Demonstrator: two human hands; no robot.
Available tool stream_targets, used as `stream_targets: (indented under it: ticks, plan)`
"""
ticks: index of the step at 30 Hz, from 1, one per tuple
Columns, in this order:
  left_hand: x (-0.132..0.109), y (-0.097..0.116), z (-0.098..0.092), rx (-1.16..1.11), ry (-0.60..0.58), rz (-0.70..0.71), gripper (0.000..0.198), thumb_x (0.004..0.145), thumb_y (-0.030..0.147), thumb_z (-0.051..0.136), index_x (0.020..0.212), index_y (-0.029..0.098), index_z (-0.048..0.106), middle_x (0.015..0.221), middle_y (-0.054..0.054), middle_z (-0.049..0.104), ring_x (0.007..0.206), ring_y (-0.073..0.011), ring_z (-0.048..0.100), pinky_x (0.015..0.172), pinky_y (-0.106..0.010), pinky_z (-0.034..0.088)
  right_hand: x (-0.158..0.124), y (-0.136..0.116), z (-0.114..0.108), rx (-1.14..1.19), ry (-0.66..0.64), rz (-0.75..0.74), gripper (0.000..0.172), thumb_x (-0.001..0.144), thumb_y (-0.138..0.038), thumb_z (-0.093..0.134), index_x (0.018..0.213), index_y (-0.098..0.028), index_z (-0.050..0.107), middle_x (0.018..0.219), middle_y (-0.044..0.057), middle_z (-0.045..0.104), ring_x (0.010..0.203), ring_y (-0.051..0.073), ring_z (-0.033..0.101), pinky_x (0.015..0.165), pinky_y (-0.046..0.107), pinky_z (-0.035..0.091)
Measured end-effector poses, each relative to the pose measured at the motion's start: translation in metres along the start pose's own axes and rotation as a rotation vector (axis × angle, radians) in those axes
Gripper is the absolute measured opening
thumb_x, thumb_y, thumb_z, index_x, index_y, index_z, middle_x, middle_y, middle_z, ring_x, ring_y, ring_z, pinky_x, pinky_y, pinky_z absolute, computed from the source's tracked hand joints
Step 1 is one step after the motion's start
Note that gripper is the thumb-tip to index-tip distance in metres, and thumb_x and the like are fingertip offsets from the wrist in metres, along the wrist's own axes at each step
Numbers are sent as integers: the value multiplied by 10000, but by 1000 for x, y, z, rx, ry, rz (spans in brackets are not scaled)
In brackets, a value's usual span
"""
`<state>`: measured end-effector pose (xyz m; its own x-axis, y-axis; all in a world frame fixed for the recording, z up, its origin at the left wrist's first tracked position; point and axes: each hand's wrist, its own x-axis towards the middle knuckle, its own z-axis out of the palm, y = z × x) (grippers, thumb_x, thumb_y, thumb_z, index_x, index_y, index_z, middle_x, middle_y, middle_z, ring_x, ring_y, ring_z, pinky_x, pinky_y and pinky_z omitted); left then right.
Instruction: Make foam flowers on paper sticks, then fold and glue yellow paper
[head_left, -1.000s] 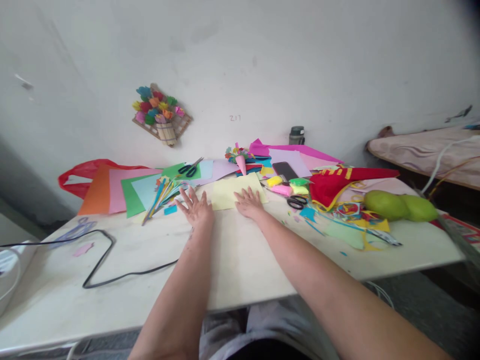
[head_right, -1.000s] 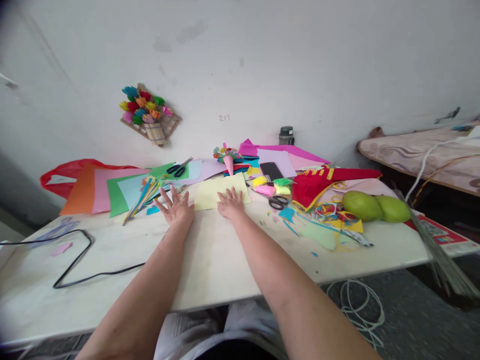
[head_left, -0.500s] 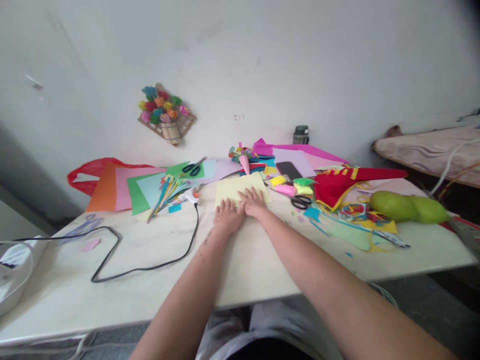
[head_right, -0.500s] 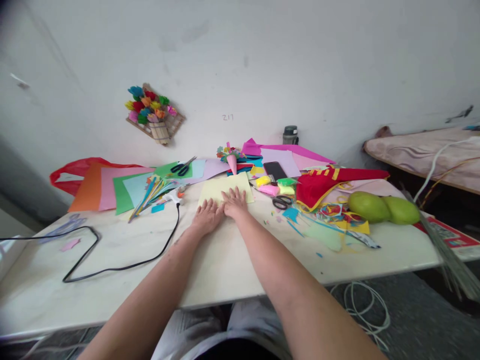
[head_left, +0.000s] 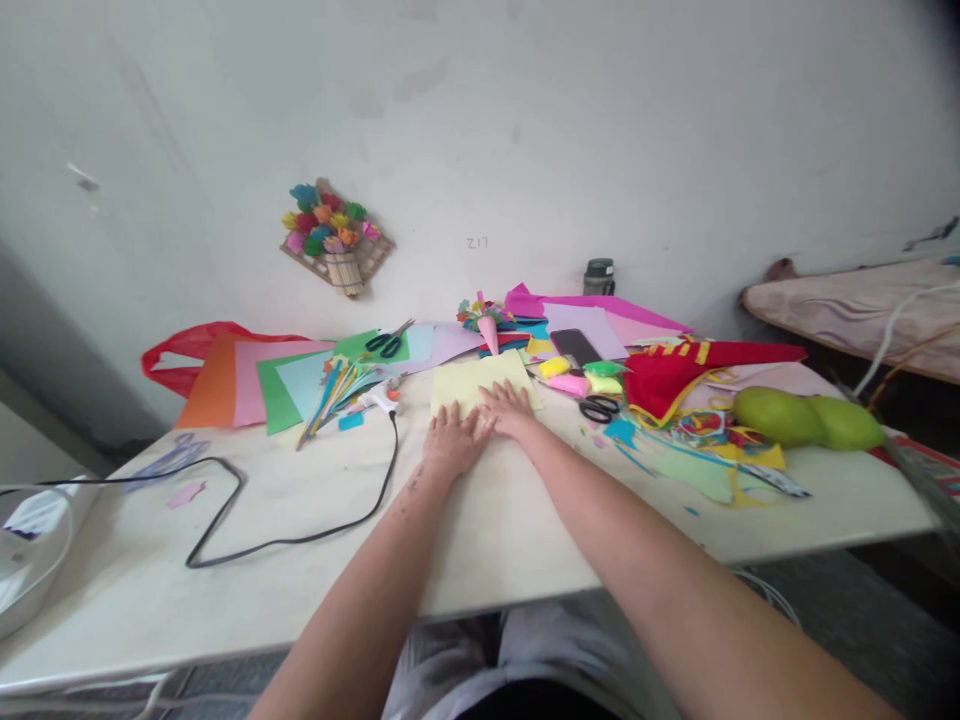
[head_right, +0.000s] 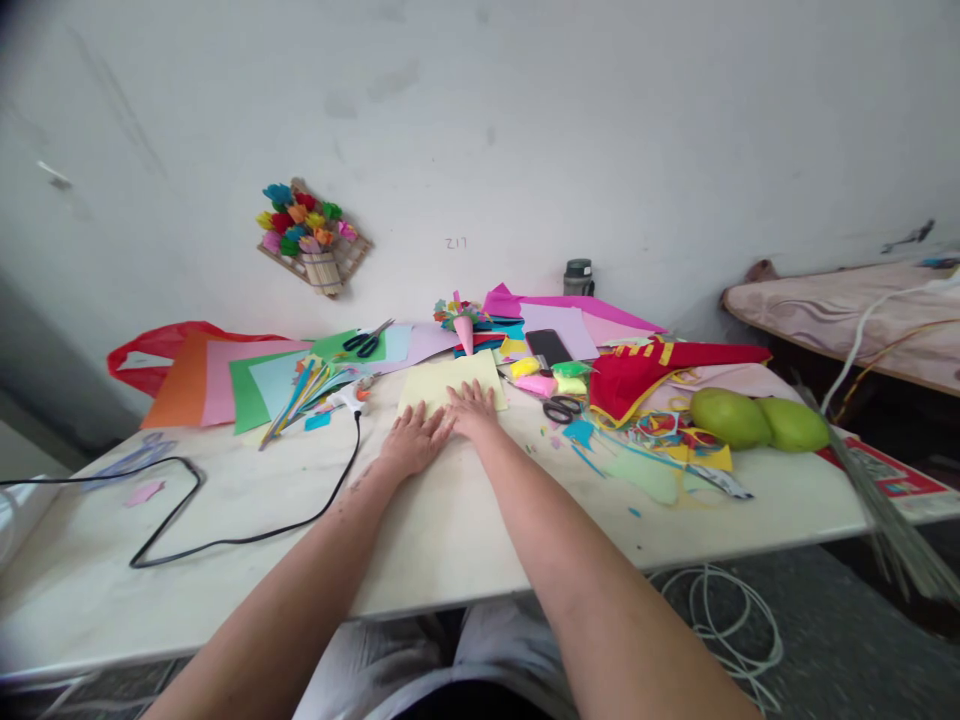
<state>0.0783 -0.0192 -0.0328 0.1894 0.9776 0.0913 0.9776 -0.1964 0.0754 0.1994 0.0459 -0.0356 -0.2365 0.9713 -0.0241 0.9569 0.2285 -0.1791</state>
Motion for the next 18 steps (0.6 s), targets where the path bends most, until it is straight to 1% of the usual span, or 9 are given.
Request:
stream_targets:
  ticks: [3, 6, 9, 13, 18]
  plan:
    - [1, 2, 0, 6, -6, -49, 649, 817, 584, 202, 1350, 226, 294, 1423, -140, 224, 1294, -340, 161, 996, -482, 182, -2, 13, -3, 11, -16, 36, 532, 879, -382, 176, 1394, -274, 107, 1469, 3, 57, 1329, 216, -34, 1042, 446, 9]
    - [1, 3, 0, 4, 9, -52, 670, 805, 612, 169, 1339, 235, 315, 1417, -135, 243, 1291, -335, 175, 999, -470, 182, -5, 31, -6, 5, -13, 76, 534, 881, -381, 162, 1397, -255, 105, 1469, 4, 42, 1329, 218, -33, 1047, 431, -7]
    - [1, 3, -1, 5, 24, -52, 681, 796, 627, 159, 1331, 241, 329, 1412, -131, 256, 1287, -328, 192, 1000, -465, 180, -9, 46, -8, -27, 15, 87, 543, 883, -377, 168, 1399, -218, 119, 1467, 21, 60, 1329, 221, -15, 1054, 399, -4]
    - [0, 3, -1, 6, 14, -69, 703, 777, 655, 150, 1334, 261, 320, 1421, -110, 244, 1290, -328, 181, 1003, -468, 172, -11, 53, -7, -61, 51, 79, 536, 889, -352, 164, 1398, -183, 136, 1462, 32, 100, 1330, 208, 13, 1057, 384, 20]
    - [1, 4, -2, 4, -12, -93, 751, 746, 693, 133, 1348, 273, 288, 1430, -102, 223, 1295, -347, 148, 1007, -477, 156, -12, 59, -6, -52, 48, 67, 526, 891, -299, 165, 1399, -166, 127, 1458, 23, 128, 1330, 182, 48, 1062, 367, 49]
